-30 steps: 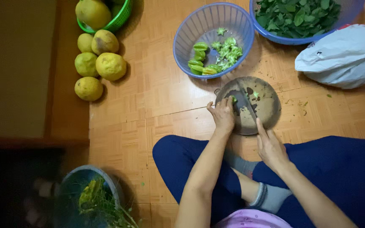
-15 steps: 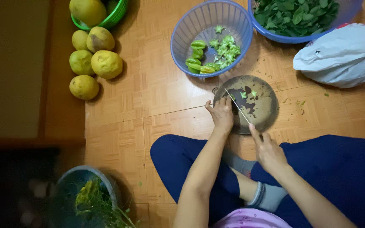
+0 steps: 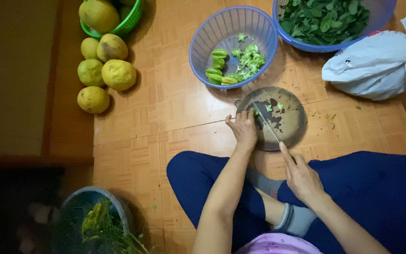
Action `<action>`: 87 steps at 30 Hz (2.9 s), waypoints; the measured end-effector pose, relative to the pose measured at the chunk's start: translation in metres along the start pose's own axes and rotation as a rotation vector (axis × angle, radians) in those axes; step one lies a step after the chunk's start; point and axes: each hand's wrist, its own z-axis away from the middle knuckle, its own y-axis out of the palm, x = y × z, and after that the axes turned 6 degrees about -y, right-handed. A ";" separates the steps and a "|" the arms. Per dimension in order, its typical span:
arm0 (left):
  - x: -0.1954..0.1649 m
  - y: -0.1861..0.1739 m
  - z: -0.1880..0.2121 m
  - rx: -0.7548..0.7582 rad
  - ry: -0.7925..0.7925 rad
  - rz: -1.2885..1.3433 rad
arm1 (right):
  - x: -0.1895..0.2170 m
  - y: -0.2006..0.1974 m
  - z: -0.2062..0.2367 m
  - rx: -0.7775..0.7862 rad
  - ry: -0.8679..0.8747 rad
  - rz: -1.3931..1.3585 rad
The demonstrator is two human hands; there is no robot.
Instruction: The person sits on the floor and uses a knife to slice starfruit on a round wooden cutting board. Sliced pieces are periodically transferred into a blue plastic basket. The person continues slicing additional starfruit pieces throughout the clip.
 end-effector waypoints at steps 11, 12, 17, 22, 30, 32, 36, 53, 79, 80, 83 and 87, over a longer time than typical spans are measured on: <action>-0.003 -0.010 0.003 0.010 0.020 -0.046 | 0.002 0.007 -0.001 0.149 -0.027 0.201; -0.004 -0.011 0.003 0.016 0.012 -0.034 | -0.001 0.014 -0.008 0.126 -0.046 0.218; -0.001 -0.011 0.003 -0.034 0.009 0.023 | -0.014 0.047 -0.038 0.049 -0.083 0.319; 0.003 0.000 0.004 -0.062 0.007 0.053 | -0.027 0.044 -0.046 -0.076 -0.034 -0.015; 0.000 0.009 0.000 -0.070 -0.037 0.055 | -0.006 -0.010 -0.004 0.038 0.007 0.120; -0.002 0.006 -0.001 -0.054 -0.038 0.022 | 0.001 -0.018 0.002 0.106 0.017 0.174; -0.004 -0.001 0.002 -0.049 -0.036 0.036 | 0.004 -0.018 0.006 0.178 0.023 0.203; 0.002 -0.001 0.005 -0.074 -0.039 0.028 | -0.024 0.047 -0.050 0.117 0.002 0.093; -0.003 0.005 0.005 -0.044 -0.046 0.041 | -0.001 0.008 0.011 0.161 0.042 0.170; -0.003 0.004 0.003 -0.038 -0.049 0.045 | 0.000 0.008 0.010 0.171 0.063 0.173; -0.003 0.004 0.003 -0.051 -0.030 -0.004 | 0.005 0.004 0.010 0.183 0.092 0.167; -0.004 0.004 0.005 -0.050 -0.035 -0.006 | 0.013 -0.006 0.015 0.142 0.053 0.132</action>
